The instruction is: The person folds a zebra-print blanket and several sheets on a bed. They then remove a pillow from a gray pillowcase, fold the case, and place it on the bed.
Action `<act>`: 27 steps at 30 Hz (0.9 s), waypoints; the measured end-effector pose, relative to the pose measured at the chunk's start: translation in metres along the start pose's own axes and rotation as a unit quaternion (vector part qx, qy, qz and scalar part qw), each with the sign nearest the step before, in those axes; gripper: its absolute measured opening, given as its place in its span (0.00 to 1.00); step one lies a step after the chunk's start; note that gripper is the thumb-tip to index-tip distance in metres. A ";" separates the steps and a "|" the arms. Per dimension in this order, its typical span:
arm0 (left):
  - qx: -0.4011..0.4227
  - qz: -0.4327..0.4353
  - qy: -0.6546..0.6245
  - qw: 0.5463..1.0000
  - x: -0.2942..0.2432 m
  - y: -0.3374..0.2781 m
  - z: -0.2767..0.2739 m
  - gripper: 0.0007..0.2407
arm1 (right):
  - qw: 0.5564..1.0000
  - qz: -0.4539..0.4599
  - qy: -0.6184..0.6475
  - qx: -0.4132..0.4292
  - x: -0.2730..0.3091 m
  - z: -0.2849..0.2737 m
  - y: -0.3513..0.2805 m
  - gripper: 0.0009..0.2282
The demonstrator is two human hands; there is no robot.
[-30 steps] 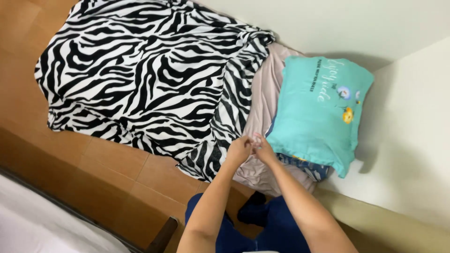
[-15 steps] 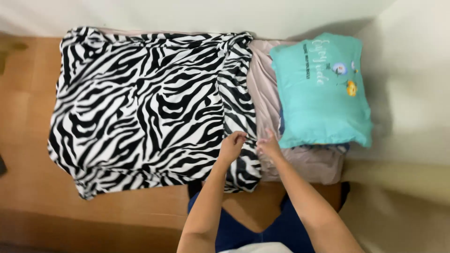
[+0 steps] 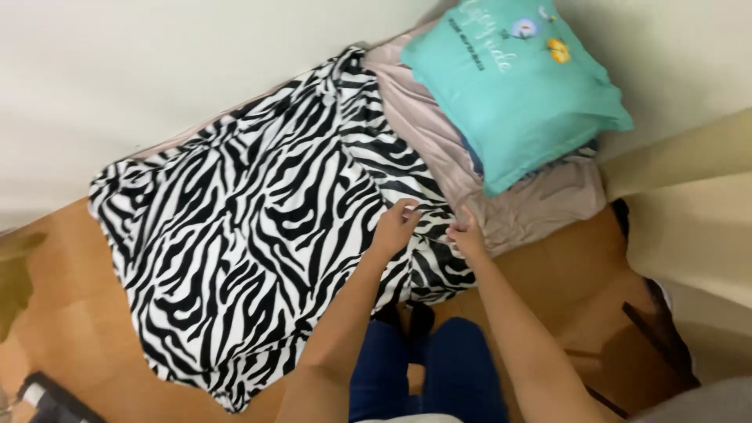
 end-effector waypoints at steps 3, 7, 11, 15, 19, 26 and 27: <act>0.000 0.010 0.027 1.000 0.024 0.004 0.032 0.11 | 1.000 0.017 0.012 -0.018 -0.028 -0.020 0.004 0.38; 0.023 -0.043 0.048 0.998 0.076 0.023 0.083 0.12 | 0.998 0.041 -0.004 -0.050 -0.076 -0.049 0.025 0.36; 0.038 0.004 0.067 0.997 0.120 0.031 0.125 0.12 | 0.995 0.084 -0.006 -0.061 -0.170 -0.087 0.051 0.30; 0.098 -0.048 0.045 0.993 0.147 0.057 0.155 0.12 | 0.992 0.092 -0.007 -0.090 -0.222 -0.103 0.072 0.25; 0.133 -0.049 0.009 0.990 0.185 0.082 0.180 0.12 | 0.985 0.089 -0.039 -0.146 -0.273 -0.123 0.109 0.23; 0.217 -0.067 0.062 0.972 0.231 0.088 0.201 0.12 | 0.954 0.049 -0.196 -0.222 -0.350 -0.151 0.146 0.23; 0.229 -0.062 0.081 0.968 0.241 0.088 0.208 0.12 | 0.942 0.047 -0.241 -0.230 -0.349 -0.150 0.145 0.24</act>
Point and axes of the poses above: each hand's wrist, its own y-axis towards the middle knuckle, its own z-axis out of the palm, x = y × z, the point moved 5 cm from there along y, towards the middle knuckle, and after that the axes turned 6 degrees about y, right-handed, at the moved point
